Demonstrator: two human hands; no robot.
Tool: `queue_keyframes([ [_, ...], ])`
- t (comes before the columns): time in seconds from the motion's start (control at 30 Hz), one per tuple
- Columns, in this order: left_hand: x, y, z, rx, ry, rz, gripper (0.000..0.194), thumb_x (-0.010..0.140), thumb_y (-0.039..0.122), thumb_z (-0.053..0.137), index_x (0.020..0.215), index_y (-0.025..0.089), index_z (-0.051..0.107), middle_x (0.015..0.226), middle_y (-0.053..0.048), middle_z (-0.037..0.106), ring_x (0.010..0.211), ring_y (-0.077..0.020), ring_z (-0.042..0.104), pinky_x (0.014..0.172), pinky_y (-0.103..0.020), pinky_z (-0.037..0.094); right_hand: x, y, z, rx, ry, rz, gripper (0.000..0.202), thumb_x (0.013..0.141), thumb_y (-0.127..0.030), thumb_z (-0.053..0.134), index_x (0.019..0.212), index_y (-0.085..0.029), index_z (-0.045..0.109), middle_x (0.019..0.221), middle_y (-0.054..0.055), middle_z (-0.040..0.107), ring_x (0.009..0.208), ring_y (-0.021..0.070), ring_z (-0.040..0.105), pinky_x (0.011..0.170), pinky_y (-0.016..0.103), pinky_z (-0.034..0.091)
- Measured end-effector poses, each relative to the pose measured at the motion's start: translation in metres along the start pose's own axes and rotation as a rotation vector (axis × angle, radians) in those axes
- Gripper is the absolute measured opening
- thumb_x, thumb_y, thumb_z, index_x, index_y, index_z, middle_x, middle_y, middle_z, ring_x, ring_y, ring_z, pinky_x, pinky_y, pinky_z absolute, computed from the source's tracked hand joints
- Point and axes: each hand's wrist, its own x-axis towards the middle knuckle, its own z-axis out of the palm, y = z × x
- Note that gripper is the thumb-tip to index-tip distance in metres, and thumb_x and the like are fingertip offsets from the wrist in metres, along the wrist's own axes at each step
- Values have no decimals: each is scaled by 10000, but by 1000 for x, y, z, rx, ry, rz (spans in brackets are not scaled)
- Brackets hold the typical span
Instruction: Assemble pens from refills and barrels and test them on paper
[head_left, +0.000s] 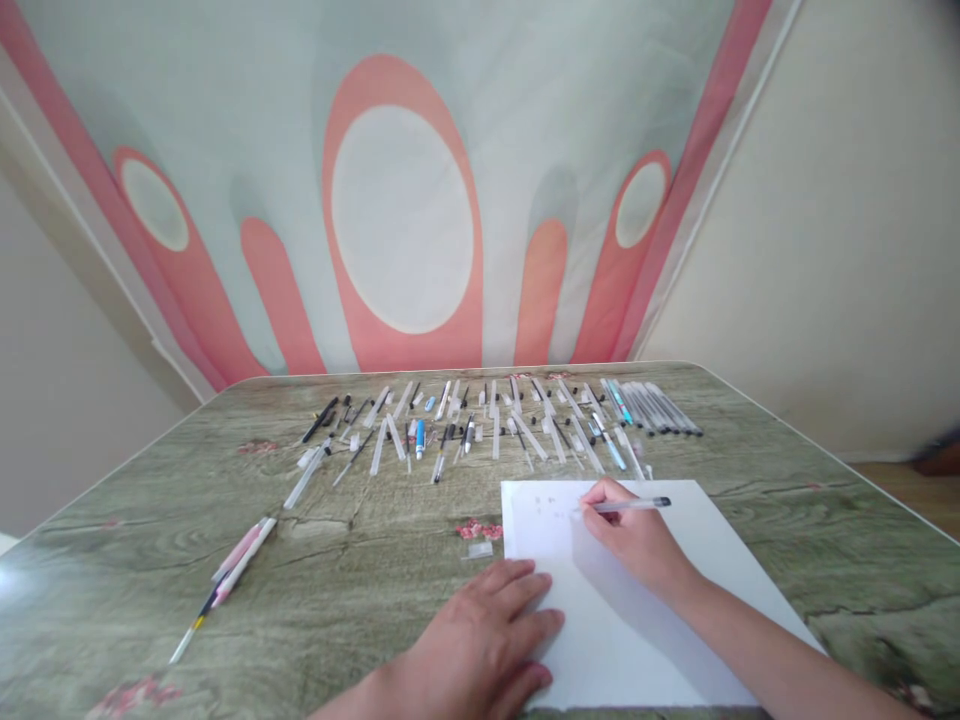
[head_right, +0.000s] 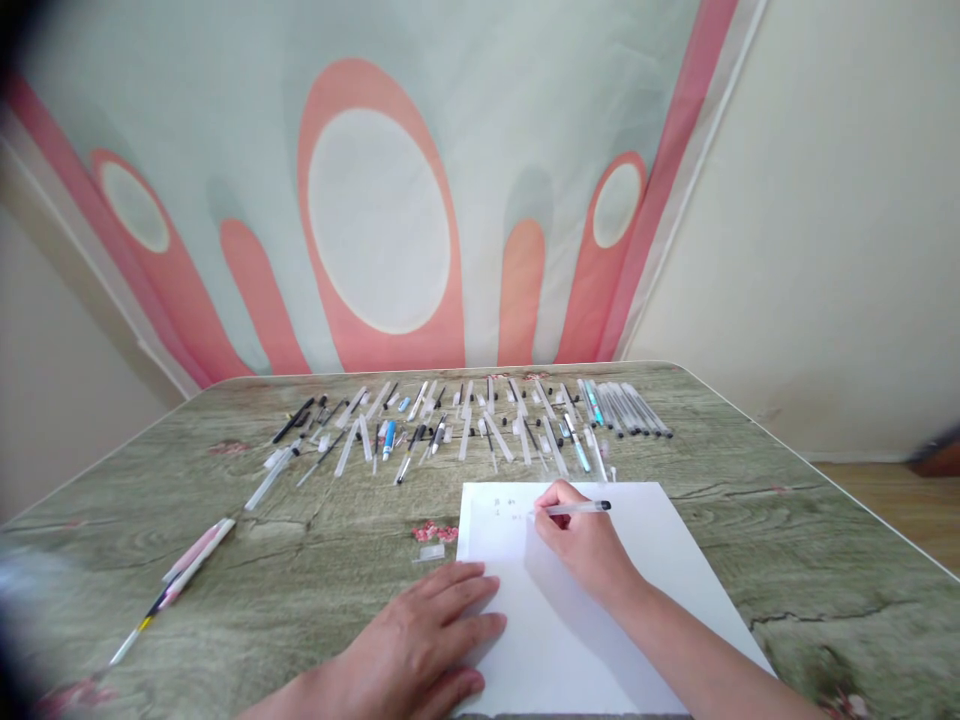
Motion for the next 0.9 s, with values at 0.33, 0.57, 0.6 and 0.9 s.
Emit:
queue_keyframes([
  [0.33, -3, 0, 3, -21, 58, 11, 380, 884, 329, 440, 1255, 254, 471, 1376, -36, 430, 1302, -233, 325, 1102, -391, 258, -1, 0, 0, -46, -18, -19, 113, 814, -304, 527, 764, -205, 545, 703, -6, 593, 678, 167, 561, 638, 269, 418],
  [0.57, -3, 1, 4, -14, 66, 16, 368, 879, 315, 449, 1240, 247, 483, 1364, -38, 442, 1293, -231, 336, 1099, -383, 263, -1, 0, 1, -51, -27, -34, 103, 814, -295, 521, 766, -208, 546, 700, -11, 590, 670, 160, 561, 630, 261, 424],
  [0.6, -3, 1, 4, -14, 66, 16, 367, 879, 313, 450, 1238, 247, 485, 1364, -36, 442, 1292, -228, 337, 1099, -380, 263, -2, -1, 0, -52, -26, -35, 97, 809, -290, 525, 762, -208, 547, 694, -14, 587, 664, 158, 559, 626, 259, 423],
  [0.9, -3, 3, 3, -16, 75, 18, 364, 885, 308, 442, 1242, 248, 482, 1357, -35, 450, 1286, -224, 344, 1094, -376, 270, -2, -1, 0, -51, 1, -31, 88, 793, -273, 526, 749, -204, 555, 679, -11, 590, 657, 161, 561, 622, 261, 428],
])
